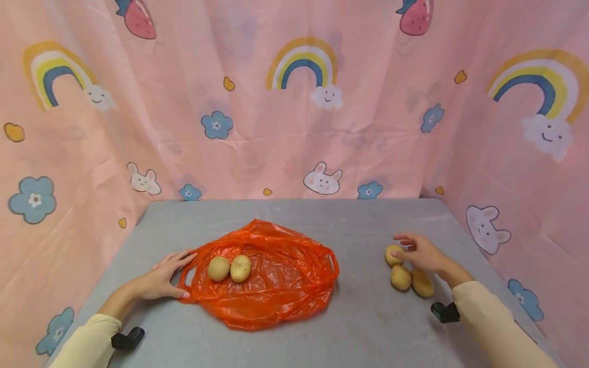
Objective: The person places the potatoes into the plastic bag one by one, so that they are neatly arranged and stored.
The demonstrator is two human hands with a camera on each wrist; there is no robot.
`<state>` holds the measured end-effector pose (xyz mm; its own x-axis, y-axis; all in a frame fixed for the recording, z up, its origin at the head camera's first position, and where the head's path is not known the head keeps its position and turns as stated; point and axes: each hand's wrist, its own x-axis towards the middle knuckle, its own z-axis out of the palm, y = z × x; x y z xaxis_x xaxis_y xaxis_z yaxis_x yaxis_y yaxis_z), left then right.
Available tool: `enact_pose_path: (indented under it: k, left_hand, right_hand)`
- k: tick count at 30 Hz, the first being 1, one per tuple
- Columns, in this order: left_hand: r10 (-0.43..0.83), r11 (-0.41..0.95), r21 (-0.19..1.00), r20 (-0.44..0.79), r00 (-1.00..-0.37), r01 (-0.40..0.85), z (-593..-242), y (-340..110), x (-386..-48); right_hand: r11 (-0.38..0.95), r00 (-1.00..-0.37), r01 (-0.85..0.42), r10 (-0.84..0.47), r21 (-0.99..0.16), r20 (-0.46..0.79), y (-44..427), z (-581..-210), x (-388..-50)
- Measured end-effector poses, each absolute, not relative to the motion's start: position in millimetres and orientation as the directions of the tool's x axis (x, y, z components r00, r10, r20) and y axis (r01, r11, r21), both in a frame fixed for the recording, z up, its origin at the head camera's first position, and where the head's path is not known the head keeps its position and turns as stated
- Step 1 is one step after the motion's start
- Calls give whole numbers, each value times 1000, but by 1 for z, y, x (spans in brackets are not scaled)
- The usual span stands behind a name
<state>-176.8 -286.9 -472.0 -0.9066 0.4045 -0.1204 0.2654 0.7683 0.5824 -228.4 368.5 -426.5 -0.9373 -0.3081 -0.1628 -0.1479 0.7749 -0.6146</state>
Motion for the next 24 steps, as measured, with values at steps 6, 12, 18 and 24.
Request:
enact_pose_path:
  k: [6,12,18,24]
  left_hand:
    - [406,768,581,-115,-906,271,-473,-286,-177]
    - [401,774,576,-124,-907,264,-472,-288,-176]
    - [408,768,576,-104,-907,280,-473,-288,-175]
    - [406,768,577,-103,-908,278,-473,-286,-177]
  right_hand:
    - [783,-926,-156,-328,-602,-187,375,-437,-227]
    - [753,-918,-188,-362,-630,-160,375,-443,-227]
    - [747,-924,-204,-361,-633,-129,374,-445,-229]
    - [766,-930,-211,-348,-607,-116,375,-447,-233]
